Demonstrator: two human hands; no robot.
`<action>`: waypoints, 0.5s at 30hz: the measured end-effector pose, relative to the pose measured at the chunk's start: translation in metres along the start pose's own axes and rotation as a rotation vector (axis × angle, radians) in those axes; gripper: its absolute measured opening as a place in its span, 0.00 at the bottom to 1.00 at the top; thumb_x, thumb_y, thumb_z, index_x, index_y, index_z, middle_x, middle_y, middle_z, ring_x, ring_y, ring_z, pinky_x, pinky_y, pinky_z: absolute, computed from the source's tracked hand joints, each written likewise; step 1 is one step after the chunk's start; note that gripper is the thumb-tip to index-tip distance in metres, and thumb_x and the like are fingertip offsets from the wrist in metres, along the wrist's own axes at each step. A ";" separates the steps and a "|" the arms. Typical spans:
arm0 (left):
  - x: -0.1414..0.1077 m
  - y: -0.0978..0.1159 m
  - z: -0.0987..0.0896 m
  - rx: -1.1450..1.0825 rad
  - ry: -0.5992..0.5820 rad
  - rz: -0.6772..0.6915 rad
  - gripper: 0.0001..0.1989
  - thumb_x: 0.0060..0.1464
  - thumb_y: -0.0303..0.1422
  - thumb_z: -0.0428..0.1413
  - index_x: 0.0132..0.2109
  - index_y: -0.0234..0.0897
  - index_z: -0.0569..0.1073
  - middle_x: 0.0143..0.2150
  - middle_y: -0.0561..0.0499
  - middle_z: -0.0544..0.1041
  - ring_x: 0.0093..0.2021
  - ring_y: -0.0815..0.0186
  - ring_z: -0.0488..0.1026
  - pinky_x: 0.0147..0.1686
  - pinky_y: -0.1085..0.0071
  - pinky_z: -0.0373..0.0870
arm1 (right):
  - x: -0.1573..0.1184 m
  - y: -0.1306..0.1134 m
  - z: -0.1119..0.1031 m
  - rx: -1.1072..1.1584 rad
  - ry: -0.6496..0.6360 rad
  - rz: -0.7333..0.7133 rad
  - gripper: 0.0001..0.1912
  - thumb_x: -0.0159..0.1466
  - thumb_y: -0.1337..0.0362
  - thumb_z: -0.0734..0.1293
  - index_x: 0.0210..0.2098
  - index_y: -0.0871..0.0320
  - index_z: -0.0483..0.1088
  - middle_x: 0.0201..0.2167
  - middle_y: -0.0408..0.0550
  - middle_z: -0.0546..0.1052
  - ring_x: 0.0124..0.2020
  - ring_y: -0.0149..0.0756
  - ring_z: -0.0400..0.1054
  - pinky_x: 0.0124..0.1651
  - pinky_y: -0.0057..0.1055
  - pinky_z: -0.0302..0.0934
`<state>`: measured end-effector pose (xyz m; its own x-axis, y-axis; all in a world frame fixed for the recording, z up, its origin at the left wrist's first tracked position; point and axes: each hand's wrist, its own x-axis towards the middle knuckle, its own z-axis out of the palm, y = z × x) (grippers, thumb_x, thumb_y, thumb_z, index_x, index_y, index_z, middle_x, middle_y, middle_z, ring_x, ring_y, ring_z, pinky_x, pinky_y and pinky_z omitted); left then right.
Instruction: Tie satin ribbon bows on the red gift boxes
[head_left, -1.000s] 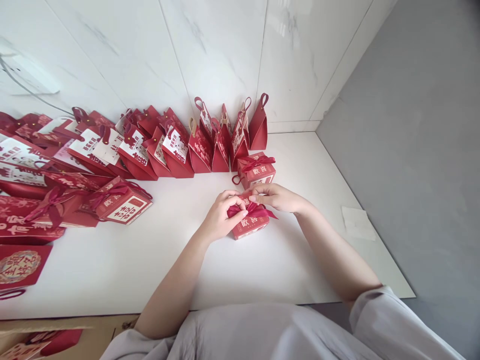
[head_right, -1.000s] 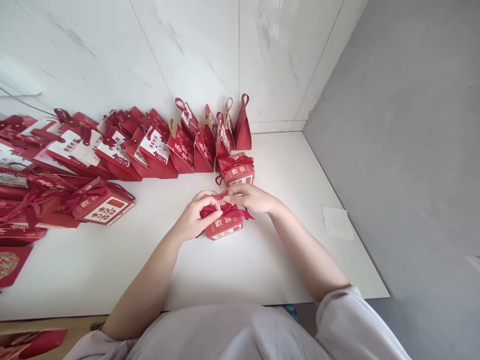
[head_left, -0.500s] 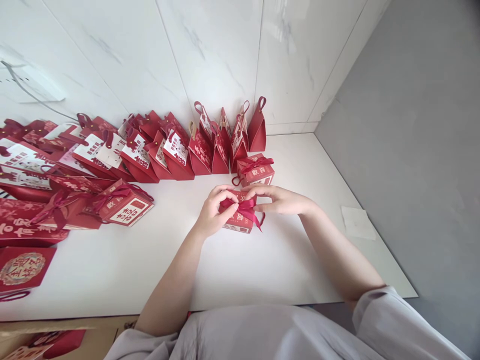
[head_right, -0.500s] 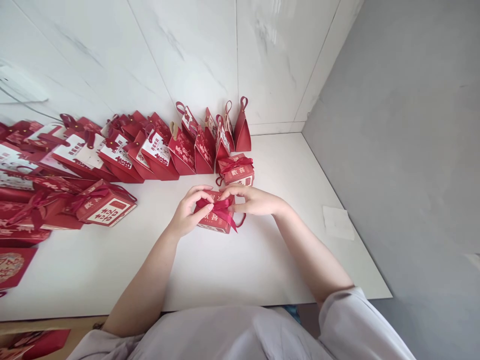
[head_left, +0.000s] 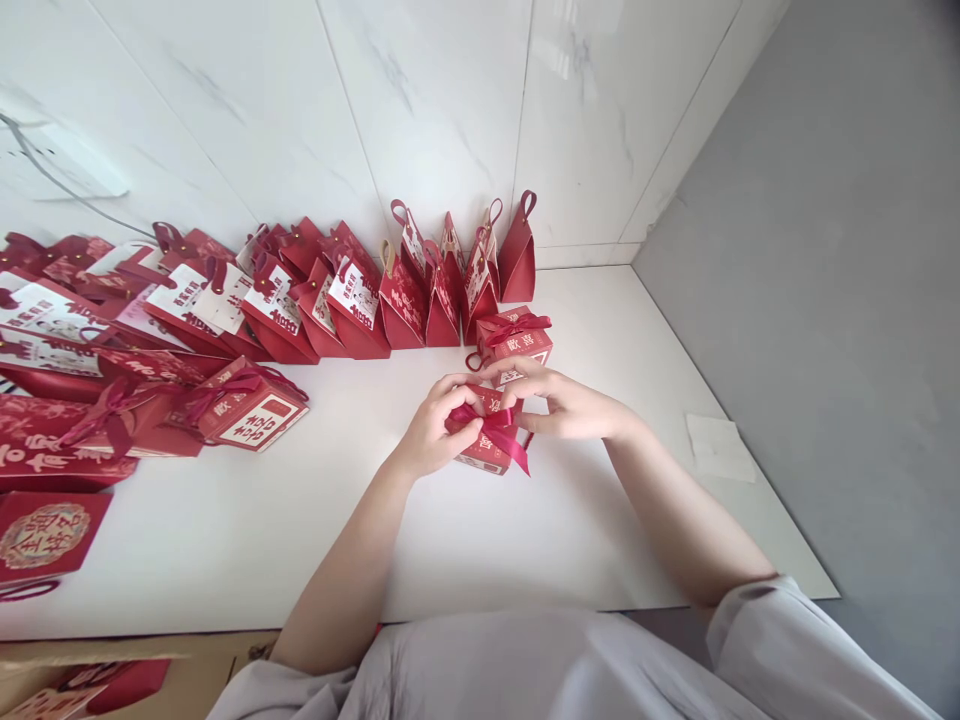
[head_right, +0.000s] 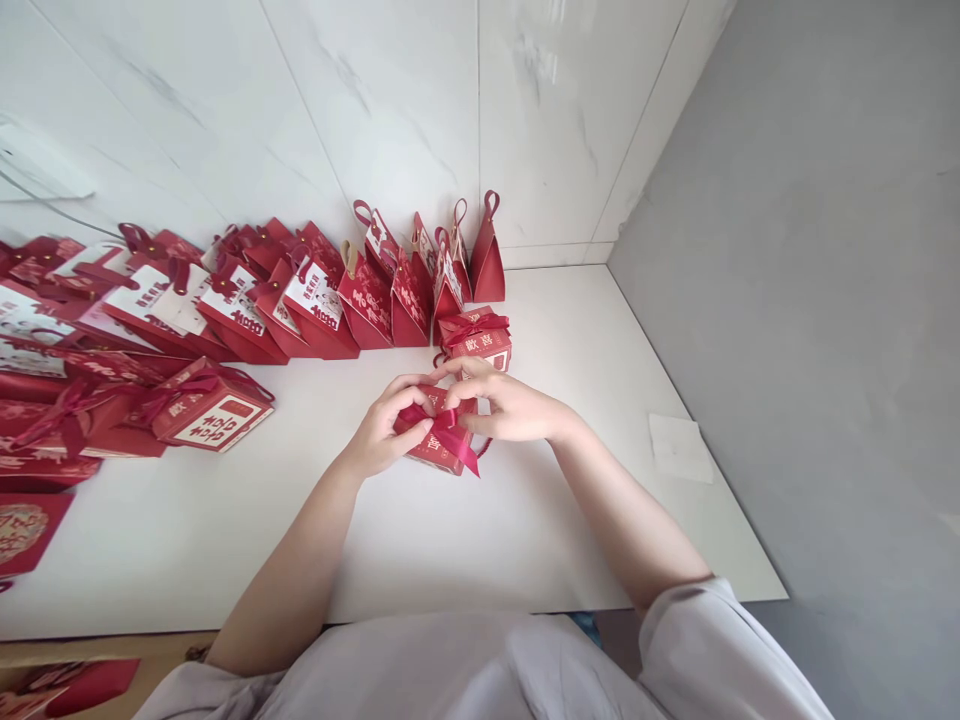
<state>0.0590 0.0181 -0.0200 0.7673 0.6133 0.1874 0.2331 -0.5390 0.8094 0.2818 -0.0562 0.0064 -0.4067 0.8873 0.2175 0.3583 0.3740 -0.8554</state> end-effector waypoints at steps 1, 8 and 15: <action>0.000 0.000 0.001 -0.004 -0.002 -0.007 0.04 0.56 0.29 0.53 0.39 0.40 0.71 0.56 0.46 0.67 0.59 0.58 0.66 0.57 0.61 0.66 | 0.001 0.001 0.001 0.020 0.018 -0.010 0.09 0.61 0.71 0.65 0.36 0.51 0.74 0.60 0.47 0.65 0.63 0.46 0.58 0.63 0.50 0.54; 0.001 -0.001 0.001 -0.004 -0.014 0.004 0.02 0.55 0.28 0.53 0.36 0.39 0.70 0.54 0.47 0.67 0.58 0.59 0.66 0.57 0.62 0.64 | 0.007 0.015 0.004 0.163 0.049 0.083 0.14 0.67 0.55 0.64 0.28 0.55 0.70 0.54 0.47 0.71 0.54 0.41 0.66 0.59 0.43 0.57; 0.002 0.002 0.003 0.023 -0.050 0.008 0.04 0.54 0.25 0.53 0.35 0.39 0.70 0.53 0.48 0.67 0.56 0.61 0.67 0.53 0.65 0.65 | 0.009 0.020 0.006 0.058 0.071 0.110 0.19 0.68 0.52 0.62 0.25 0.57 0.67 0.43 0.48 0.73 0.40 0.36 0.68 0.48 0.37 0.61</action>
<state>0.0626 0.0164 -0.0196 0.7978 0.5797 0.1655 0.2398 -0.5571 0.7951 0.2802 -0.0425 -0.0117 -0.3063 0.9398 0.1516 0.3477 0.2587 -0.9012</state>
